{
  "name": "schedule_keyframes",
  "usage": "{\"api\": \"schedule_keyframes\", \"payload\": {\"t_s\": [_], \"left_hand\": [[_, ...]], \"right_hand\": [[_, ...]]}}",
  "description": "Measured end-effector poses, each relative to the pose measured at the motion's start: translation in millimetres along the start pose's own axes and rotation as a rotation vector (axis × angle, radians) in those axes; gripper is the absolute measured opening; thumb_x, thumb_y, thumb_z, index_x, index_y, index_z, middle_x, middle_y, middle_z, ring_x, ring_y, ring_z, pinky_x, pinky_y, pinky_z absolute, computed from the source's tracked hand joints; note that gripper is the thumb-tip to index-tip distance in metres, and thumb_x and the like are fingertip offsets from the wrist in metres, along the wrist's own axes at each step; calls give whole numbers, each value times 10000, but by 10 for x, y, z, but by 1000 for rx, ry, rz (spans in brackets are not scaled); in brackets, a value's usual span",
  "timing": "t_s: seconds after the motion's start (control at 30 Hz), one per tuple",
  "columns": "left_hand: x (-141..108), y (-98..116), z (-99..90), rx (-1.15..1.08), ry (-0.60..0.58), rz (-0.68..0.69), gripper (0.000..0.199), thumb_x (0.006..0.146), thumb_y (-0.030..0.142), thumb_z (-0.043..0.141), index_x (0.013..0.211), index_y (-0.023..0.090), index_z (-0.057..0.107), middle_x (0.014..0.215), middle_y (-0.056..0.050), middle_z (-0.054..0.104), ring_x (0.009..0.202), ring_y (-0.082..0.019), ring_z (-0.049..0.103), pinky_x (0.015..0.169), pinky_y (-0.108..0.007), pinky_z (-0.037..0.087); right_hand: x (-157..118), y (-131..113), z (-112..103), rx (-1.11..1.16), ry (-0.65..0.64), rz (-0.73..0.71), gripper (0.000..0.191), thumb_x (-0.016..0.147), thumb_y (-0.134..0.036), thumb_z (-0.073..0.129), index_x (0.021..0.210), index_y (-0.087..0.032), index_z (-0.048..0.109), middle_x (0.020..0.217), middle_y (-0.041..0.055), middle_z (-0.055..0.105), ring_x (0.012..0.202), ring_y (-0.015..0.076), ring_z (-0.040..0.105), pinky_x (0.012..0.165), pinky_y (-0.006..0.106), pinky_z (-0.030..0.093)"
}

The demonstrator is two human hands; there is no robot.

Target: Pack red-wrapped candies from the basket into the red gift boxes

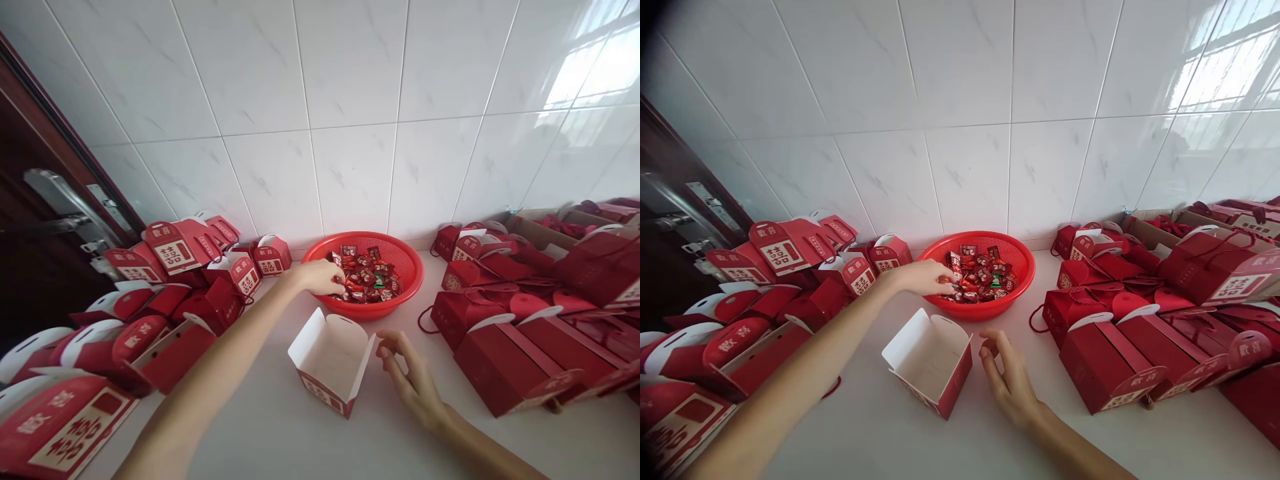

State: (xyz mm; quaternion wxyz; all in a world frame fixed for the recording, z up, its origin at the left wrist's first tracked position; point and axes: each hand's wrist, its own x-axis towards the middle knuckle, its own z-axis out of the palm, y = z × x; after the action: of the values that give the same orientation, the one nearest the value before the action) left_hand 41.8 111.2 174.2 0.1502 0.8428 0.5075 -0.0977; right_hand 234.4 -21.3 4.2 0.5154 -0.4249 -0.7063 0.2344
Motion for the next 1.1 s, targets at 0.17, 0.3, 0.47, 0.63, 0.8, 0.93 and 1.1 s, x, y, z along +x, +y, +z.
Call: {"api": "schedule_keyframes", "payload": {"t_s": [0.17, 0.3, 0.47, 0.63, 0.8, 0.93, 1.1], "left_hand": [[472, 94, 137, 26, -186, -48, 587, 529, 340, 806, 1110, 273, 759, 1219, -124, 726, 1017, -360, 680, 805, -365, 519], [644, 185, 237, 54, -242, -98, 1002, 383, 236, 843, 1357, 280, 614, 1354, -211, 629, 1011, -435, 670, 772, -448, 537], [760, 217, 319, 72, -218, -31, 1063, 407, 215, 811, 1431, 220, 523, 1304, -247, 639, 971, -438, 673, 733, -451, 538], [792, 136, 350, 65, -202, 45, 694, 531, 285, 753, 1202, 143, 648, 1020, -203, 727, 762, -346, 694, 631, -388, 534], [820, 136, 412, 90, -174, 5, 726, 564, 295, 756, 1267, 197, 605, 1197, -199, 684, 975, -364, 674, 781, -421, 550], [853, 165, 458, 121, -179, -46, 752, 551, 236, 756, 1286, 203, 599, 1272, -222, 650, 1068, -409, 643, 829, -487, 544], [839, 149, 438, 125, -185, -28, 615, 571, 199, 716, 1182, 178, 653, 1233, -218, 660, 1047, -396, 651, 793, -458, 560]], "right_hand": [[11, 4, 26, -2, -14, -30, 167, 1004, -238, 414, 1119, -222, 533, 797, 6, 628, 687, 133, 603, 637, 232, 495], [12, 12, 40, -20, -27, -51, 164, 981, -197, 423, 1098, -221, 535, 792, 1, 632, 680, 126, 600, 648, 223, 493], [-13, 45, 60, -41, -44, -39, 160, 966, -180, 424, 1069, -219, 540, 803, 9, 648, 683, 129, 609, 645, 225, 488], [-24, 72, 78, -41, -78, -33, 156, 962, -179, 425, 1045, -218, 552, 818, 17, 661, 717, 136, 625, 653, 224, 490], [-11, 77, 69, -67, -98, -29, 165, 953, -166, 418, 1002, -219, 566, 808, 13, 665, 718, 134, 627, 653, 220, 485], [10, 69, 59, -80, -92, -37, 172, 951, -161, 415, 964, -214, 577, 796, 15, 664, 706, 131, 623, 654, 217, 483], [22, 57, 49, -83, -93, -47, 183, 939, -142, 418, 942, -211, 587, 783, 17, 658, 696, 131, 616, 637, 212, 473]]}}
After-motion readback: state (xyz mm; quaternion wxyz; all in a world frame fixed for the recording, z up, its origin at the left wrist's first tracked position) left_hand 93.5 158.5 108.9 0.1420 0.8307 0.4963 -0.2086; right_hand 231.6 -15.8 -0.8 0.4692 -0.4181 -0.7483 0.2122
